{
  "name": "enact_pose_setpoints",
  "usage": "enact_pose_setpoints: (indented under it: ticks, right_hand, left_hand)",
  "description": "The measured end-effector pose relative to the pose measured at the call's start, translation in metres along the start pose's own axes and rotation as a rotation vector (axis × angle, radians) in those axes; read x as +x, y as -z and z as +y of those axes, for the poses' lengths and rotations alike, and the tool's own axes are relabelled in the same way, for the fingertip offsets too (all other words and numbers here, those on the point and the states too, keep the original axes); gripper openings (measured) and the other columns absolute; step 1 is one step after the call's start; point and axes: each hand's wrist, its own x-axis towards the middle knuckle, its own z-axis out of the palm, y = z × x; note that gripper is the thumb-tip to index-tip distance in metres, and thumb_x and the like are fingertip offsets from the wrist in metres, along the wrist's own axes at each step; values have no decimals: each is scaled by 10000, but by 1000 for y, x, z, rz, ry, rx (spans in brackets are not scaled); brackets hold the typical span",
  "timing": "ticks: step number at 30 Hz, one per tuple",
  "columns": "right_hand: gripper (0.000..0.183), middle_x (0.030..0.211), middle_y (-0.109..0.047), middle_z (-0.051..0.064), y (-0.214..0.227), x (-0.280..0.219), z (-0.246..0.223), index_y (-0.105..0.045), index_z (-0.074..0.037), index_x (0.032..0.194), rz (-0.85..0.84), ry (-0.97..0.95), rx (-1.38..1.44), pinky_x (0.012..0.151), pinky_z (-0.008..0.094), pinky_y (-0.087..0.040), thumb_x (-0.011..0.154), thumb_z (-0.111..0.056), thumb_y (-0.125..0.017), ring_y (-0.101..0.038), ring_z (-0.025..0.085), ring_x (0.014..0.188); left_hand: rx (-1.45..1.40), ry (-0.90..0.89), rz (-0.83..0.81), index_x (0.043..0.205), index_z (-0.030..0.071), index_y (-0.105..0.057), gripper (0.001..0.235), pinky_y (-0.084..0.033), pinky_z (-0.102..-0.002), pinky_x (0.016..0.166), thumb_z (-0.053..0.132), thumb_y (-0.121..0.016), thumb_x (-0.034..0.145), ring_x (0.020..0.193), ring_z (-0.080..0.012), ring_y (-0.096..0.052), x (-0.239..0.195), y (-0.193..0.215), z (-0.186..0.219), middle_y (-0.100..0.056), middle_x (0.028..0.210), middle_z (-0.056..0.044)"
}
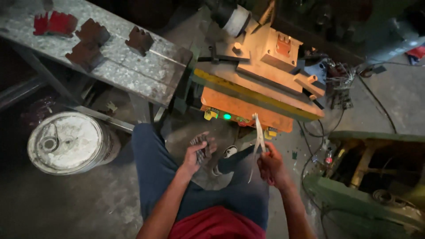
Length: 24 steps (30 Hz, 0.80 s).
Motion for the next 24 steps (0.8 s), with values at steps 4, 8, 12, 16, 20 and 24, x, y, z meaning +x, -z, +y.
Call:
enact_pose_setpoints:
  ticks: [4, 8, 12, 16, 20, 24]
  right_hand:
    - [552, 609, -519, 171, 9, 25, -9, -399, -189, 1513, 34, 53, -306, 273, 390, -429, 987, -61, -504, -516, 288, 352]
    - [606, 654, -593, 215, 10, 63, -30, -414, -243, 1574, 145, 176, -712, 401, 448, -502, 991, -104, -501, -619, 344, 478]
    - [537, 668, -645, 144, -13, 89, -80, -410, -312, 1579, 268, 198, -770, 322, 355, -480, 1063, -176, -474, -616, 265, 448]
    - [563, 873, -668, 241, -19, 118, -120, -357, -170, 1620, 367, 332, -868, 434, 360, -538, 1068, -93, -442, -629, 271, 543]
    - [578, 863, -703, 230, -29, 123, -158, -428, -180, 1573, 402, 333, -959, 481, 399, -614, 1000, -125, -470, -702, 322, 632]
    - [563, 809, -695, 219, -6, 161, -152, -480, -175, 1515, 441, 397, -962, 484, 364, -629, 953, -139, -488, -719, 308, 645]
  left_hand:
    - [12, 8, 41, 1363, 48, -606, 590, -605, -547, 927, 79, -739, 789, 943, -365, -734, -4, 9, 4, -724, 1147, -227]
    - [76, -21, 88, 1360, 34, -614, 589, -607, -550, 916, 87, -751, 789, 929, -374, -743, -10, 15, 9, -731, 1132, -245]
    - [100, -27, 113, 1358, 26, -607, 601, -613, -543, 917, 93, -758, 780, 948, -364, -742, -21, 5, 19, -728, 1149, -248]
    - [69, -27, 127, 1367, -2, -588, 619, -606, -580, 912, 59, -756, 774, 946, -400, -736, -21, 2, 22, -706, 1166, -292]
    - [78, -27, 151, 1368, 13, -589, 633, -619, -542, 898, 77, -749, 759, 933, -371, -747, -21, 6, 23, -725, 1133, -253]
    - [93, -36, 160, 1358, 7, -592, 622, -624, -545, 896, 79, -752, 761, 924, -378, -746, -15, 15, 19, -723, 1133, -262]
